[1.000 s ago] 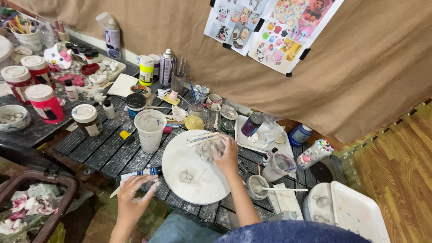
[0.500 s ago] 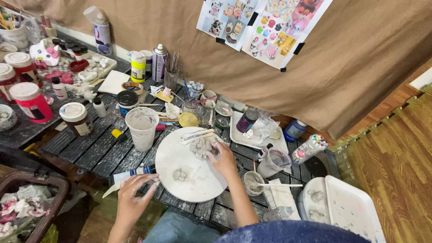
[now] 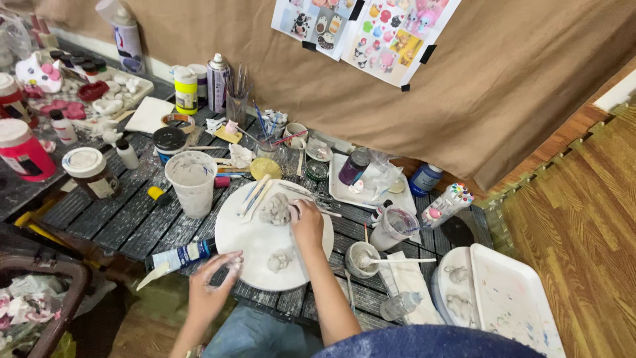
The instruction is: The person shapes a small piece of gray clay by hand on a white plate, repeatedly rolling and pinching it into a compact form. The hands remain in frame throughout, manipulating the clay without tools.
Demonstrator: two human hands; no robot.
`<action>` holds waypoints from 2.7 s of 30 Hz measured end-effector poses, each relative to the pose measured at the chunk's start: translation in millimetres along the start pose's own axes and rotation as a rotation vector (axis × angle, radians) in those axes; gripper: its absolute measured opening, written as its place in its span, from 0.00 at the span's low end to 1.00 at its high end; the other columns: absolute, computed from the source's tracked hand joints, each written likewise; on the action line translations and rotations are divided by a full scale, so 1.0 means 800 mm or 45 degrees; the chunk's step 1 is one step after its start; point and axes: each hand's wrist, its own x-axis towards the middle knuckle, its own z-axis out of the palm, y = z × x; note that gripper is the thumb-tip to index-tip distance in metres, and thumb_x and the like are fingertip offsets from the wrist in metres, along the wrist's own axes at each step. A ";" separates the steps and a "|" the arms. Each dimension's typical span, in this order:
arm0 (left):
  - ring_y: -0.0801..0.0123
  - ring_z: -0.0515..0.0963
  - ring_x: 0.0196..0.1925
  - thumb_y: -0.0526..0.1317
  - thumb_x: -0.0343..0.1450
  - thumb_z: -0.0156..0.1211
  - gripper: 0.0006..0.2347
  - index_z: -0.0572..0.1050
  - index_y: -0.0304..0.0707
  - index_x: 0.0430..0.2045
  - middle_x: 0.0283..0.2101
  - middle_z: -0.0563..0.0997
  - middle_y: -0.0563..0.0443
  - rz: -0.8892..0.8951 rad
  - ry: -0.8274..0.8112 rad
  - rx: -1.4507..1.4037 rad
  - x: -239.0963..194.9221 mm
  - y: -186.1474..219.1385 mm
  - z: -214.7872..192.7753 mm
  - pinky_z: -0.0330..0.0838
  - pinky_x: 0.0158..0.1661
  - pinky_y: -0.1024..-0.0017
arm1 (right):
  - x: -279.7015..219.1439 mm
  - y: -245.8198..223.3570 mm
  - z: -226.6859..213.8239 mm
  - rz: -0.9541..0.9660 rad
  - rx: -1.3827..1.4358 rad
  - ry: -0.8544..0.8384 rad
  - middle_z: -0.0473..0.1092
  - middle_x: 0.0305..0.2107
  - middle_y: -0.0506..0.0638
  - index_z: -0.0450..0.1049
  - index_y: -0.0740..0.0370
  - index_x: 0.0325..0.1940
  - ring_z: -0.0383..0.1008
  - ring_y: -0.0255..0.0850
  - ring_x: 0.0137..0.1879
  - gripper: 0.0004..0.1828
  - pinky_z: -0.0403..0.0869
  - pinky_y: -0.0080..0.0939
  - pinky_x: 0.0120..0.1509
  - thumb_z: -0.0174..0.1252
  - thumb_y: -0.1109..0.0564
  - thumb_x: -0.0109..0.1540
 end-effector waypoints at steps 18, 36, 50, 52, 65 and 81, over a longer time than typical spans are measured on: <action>0.67 0.83 0.53 0.33 0.69 0.64 0.11 0.83 0.39 0.44 0.50 0.86 0.46 0.053 0.024 -0.021 0.008 -0.044 0.005 0.74 0.55 0.66 | -0.017 0.050 -0.032 0.325 0.655 0.054 0.80 0.36 0.49 0.79 0.64 0.41 0.79 0.33 0.40 0.08 0.76 0.32 0.47 0.66 0.62 0.58; 0.78 0.82 0.35 0.28 0.66 0.64 0.14 0.83 0.35 0.45 0.37 0.88 0.51 -0.041 -0.321 -0.228 -0.031 0.016 0.066 0.76 0.40 0.78 | -0.148 0.065 -0.092 0.547 0.838 0.004 0.78 0.35 0.51 0.83 0.67 0.47 0.70 0.30 0.34 0.10 0.69 0.30 0.38 0.58 0.64 0.66; 0.76 0.81 0.31 0.32 0.66 0.66 0.15 0.83 0.36 0.47 0.36 0.89 0.50 -0.247 -0.311 -0.230 -0.017 0.002 0.055 0.77 0.35 0.76 | -0.162 0.075 -0.116 0.651 0.942 0.013 0.79 0.33 0.51 0.82 0.69 0.50 0.69 0.28 0.30 0.12 0.68 0.28 0.32 0.64 0.64 0.63; 0.78 0.81 0.32 0.32 0.66 0.66 0.15 0.82 0.36 0.47 0.36 0.89 0.52 -0.196 -0.220 -0.200 -0.014 -0.002 0.042 0.76 0.37 0.77 | -0.161 0.077 -0.115 0.641 0.936 0.018 0.78 0.31 0.51 0.81 0.69 0.49 0.69 0.28 0.29 0.12 0.68 0.27 0.32 0.65 0.65 0.61; 0.80 0.81 0.36 0.33 0.71 0.61 0.10 0.83 0.31 0.43 0.36 0.87 0.53 -0.238 0.048 -0.227 0.004 -0.036 -0.014 0.74 0.40 0.79 | -0.147 0.042 -0.062 0.530 0.988 -0.153 0.77 0.30 0.48 0.78 0.69 0.42 0.74 0.29 0.34 0.05 0.73 0.29 0.39 0.63 0.65 0.62; 0.68 0.85 0.30 0.39 0.63 0.69 0.14 0.84 0.49 0.42 0.48 0.86 0.55 0.057 -0.292 0.392 -0.020 0.042 0.058 0.77 0.38 0.71 | -0.158 0.028 -0.092 0.527 0.697 -0.176 0.80 0.37 0.46 0.79 0.64 0.47 0.77 0.30 0.41 0.10 0.75 0.31 0.46 0.58 0.65 0.62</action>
